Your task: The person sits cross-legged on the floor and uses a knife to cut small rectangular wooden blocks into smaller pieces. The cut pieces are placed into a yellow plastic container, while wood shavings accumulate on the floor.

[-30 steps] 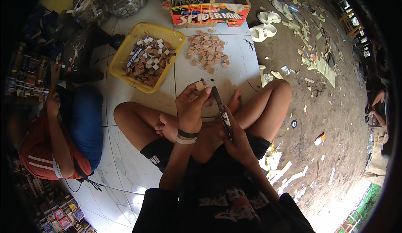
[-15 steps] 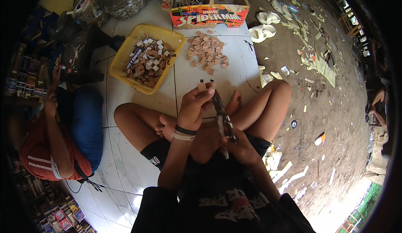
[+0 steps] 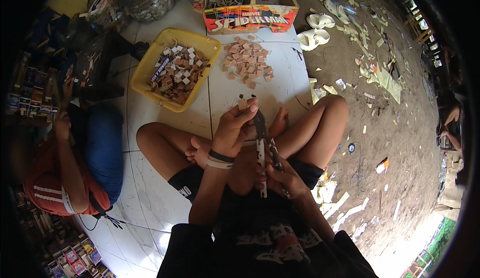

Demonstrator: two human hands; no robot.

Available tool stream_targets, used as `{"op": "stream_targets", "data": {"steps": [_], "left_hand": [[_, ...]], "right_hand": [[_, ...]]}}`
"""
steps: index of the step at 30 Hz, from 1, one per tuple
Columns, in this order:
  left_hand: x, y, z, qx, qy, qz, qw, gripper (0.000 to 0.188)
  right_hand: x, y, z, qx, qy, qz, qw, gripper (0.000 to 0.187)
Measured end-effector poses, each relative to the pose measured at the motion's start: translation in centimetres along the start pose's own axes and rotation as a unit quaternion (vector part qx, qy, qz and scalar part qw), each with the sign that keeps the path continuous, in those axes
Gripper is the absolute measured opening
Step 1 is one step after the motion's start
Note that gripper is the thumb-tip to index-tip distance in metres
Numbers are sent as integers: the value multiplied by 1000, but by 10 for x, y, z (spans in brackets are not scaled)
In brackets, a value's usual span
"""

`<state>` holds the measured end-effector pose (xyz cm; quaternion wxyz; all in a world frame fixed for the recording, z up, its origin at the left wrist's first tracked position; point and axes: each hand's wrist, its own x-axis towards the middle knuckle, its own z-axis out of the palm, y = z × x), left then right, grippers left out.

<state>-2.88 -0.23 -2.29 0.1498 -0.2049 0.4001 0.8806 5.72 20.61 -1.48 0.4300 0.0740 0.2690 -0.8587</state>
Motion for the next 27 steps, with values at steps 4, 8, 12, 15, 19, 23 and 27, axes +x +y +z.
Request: {"op": "stream_targets", "data": {"steps": [4,8,12,15,19,23,27], "left_hand": [[-1,2,-1,-17,24,33,999,37],[4,3,-8,-28,22,41,999,31],[10,3,-12,10,5,148,989,27],[10,4,-13,103,20,186,977,24],[5,-2,-8,180,10,194,964,22],[3,-10,1,171,8,174,970,22],[2,-12,4,143,-11,192,971,23]], "right_hand": [[0,-3,4,-27,18,-19,999,41],[-4,-12,4,-192,50,-2,980,54],[-1,-14,3,-411,106,-44,904,52],[-1,-15,7,-408,138,-42,901,53],[-15,-26,18,-334,152,-16,930,56],[-14,-35,26,-294,152,21,943,61],[-12,-36,30,-279,151,15,948,55]]}}
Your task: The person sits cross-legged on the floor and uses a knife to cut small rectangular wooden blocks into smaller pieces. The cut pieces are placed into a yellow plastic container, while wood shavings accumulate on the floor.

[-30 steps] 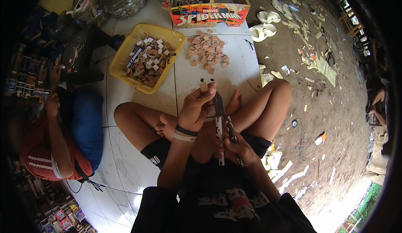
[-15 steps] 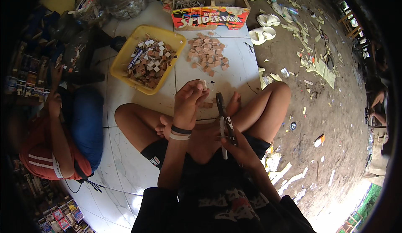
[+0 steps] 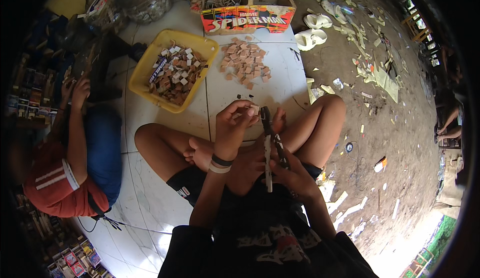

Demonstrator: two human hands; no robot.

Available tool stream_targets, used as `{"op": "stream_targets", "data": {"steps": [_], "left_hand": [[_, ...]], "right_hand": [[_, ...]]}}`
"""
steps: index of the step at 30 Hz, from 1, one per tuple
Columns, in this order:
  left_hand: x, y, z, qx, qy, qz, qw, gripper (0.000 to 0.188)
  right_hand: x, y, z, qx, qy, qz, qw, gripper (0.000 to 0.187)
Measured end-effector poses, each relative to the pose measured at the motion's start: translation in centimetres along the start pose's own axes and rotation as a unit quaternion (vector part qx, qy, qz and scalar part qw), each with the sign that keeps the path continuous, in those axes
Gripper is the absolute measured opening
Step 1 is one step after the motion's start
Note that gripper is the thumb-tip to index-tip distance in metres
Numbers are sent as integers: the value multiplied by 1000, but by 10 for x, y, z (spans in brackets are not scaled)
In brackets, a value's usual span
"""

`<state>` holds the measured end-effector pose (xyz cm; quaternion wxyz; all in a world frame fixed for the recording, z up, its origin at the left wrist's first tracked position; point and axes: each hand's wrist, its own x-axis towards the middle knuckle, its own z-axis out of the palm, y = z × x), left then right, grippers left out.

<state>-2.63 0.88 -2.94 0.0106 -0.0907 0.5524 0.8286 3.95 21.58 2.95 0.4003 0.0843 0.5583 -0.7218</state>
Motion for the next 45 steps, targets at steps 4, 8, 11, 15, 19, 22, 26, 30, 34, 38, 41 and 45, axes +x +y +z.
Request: {"op": "stream_targets", "data": {"steps": [4,8,11,15,19,22,26,30,34,38,41,45], "left_hand": [[-1,0,1,-8,-3,-1,1000,23],[-2,-1,2,-7,2,11,1000,21],[-2,1,2,5,1,13,1000,20],[-3,1,2,6,2,25,1000,19],[-5,-5,1,-17,5,36,999,17],[-7,-14,-4,-17,-3,34,999,17],[-14,-30,-16,-31,-20,10,999,17],[-15,-48,-34,131,6,35,991,25],[20,-58,-54,333,51,-18,941,38],[75,-72,-49,288,152,151,933,38],[97,-82,-51,419,133,85,894,31],[98,-96,-45,626,45,91,773,24]], "right_hand": [[-1,-1,1,5,7,-10,1000,46],[-1,-1,1,14,9,-17,1000,43],[0,1,1,1,15,-7,1000,41],[1,6,-5,-9,0,-12,1000,40],[7,24,-11,-28,-8,-18,999,45],[13,44,-12,-25,-9,0,1000,41],[19,66,-12,-74,42,44,995,32],[18,75,-11,-285,169,-100,938,40],[22,74,-17,-216,195,-94,952,43],[21,68,-23,-171,177,-84,966,45],[20,60,-25,-189,164,-68,966,45],[23,54,-20,-179,156,-85,968,47]]}}
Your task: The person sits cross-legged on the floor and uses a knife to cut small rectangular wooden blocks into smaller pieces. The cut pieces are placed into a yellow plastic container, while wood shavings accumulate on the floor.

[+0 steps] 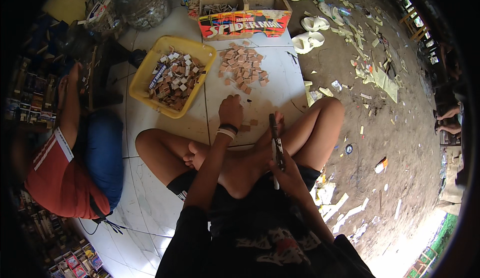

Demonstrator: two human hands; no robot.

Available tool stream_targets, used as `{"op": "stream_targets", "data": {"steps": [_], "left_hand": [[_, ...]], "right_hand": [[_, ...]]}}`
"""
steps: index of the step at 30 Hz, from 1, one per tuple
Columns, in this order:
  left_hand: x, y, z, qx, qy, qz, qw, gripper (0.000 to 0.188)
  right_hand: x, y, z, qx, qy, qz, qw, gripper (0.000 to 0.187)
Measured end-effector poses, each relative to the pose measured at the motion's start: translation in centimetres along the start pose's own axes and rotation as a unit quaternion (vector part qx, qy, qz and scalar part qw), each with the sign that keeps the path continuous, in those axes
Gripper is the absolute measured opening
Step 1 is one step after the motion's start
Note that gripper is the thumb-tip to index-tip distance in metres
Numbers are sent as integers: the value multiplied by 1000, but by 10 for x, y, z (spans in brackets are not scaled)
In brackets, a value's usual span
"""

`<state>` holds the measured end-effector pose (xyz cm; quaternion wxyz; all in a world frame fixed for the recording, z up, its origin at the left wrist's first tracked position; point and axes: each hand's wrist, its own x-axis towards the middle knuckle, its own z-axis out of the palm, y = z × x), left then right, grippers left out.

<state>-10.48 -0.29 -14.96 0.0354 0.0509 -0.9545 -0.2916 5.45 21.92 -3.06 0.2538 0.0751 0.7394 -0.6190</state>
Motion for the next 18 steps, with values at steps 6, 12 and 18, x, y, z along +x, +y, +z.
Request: {"op": "stream_targets", "data": {"steps": [6,12,18], "left_hand": [[-11,19,-41,-452,-14,-89,888,25],[-52,62,-88,-678,-6,-158,718,32],[-70,87,-96,-750,32,-183,635,32]], "right_hand": [[-5,-4,1,-6,-10,-29,1000,50],[0,-14,5,-53,2,-107,993,58],[2,-22,6,-53,-26,-121,991,63]]}}
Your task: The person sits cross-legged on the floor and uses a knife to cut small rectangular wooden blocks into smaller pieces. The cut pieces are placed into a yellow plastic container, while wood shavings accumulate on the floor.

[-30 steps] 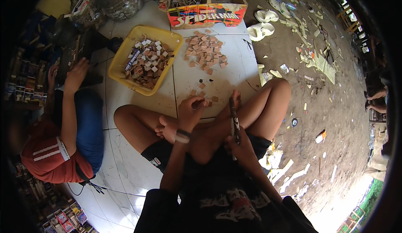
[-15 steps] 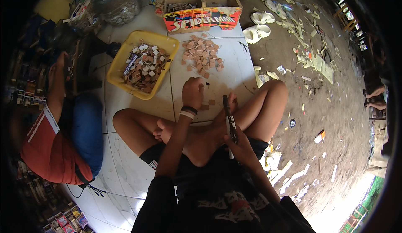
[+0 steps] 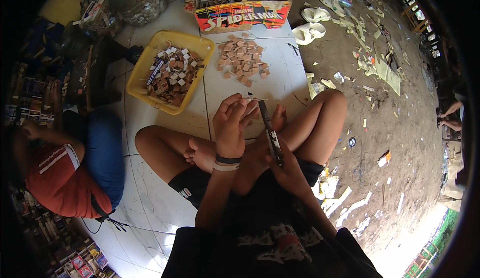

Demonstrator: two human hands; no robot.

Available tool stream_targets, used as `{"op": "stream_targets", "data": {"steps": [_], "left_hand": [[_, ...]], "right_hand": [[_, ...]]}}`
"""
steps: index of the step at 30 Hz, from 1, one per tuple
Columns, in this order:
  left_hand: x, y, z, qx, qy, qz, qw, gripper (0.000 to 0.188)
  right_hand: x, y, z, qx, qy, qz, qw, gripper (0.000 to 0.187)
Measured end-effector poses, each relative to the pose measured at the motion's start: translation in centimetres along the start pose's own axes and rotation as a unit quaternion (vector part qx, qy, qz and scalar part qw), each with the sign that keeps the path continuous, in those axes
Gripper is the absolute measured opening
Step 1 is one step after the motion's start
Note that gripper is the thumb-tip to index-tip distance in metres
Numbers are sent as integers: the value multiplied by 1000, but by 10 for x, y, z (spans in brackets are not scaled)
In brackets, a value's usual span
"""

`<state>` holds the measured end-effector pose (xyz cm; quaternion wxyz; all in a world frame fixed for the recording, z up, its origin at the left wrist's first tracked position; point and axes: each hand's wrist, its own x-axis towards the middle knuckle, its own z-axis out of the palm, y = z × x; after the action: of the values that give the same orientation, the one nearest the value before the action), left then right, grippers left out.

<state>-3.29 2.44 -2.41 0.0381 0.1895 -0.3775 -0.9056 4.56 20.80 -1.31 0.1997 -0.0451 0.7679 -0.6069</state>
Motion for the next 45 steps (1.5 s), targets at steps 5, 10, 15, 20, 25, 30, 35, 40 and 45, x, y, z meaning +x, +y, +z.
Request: {"op": "stream_targets", "data": {"steps": [5,10,15,20,25,30,35,40,45], "left_hand": [[-9,-9,7,-14,35,11,999,31],[-13,-14,7,-60,31,4,998,32],[-14,-15,6,-69,30,3,997,33],[-15,-16,5,-77,32,0,997,32],[-15,-18,3,-91,21,0,996,31],[-14,-18,1,-104,13,10,994,30],[-16,-15,3,-109,13,23,994,29],[-15,-14,5,-85,24,33,996,18],[-18,-14,6,-85,21,32,996,19]], "right_hand": [[0,-4,2,5,-5,7,1000,64],[0,-7,4,0,3,-38,999,65],[2,-5,8,-3,21,-65,998,64],[1,-6,8,-2,19,-57,998,65],[2,-8,9,-39,30,-63,997,66],[5,-6,11,-43,34,-98,994,69],[4,-8,11,-16,18,-62,998,71],[6,-8,11,-32,24,-84,996,72],[6,-6,12,-39,27,-97,994,71]]}}
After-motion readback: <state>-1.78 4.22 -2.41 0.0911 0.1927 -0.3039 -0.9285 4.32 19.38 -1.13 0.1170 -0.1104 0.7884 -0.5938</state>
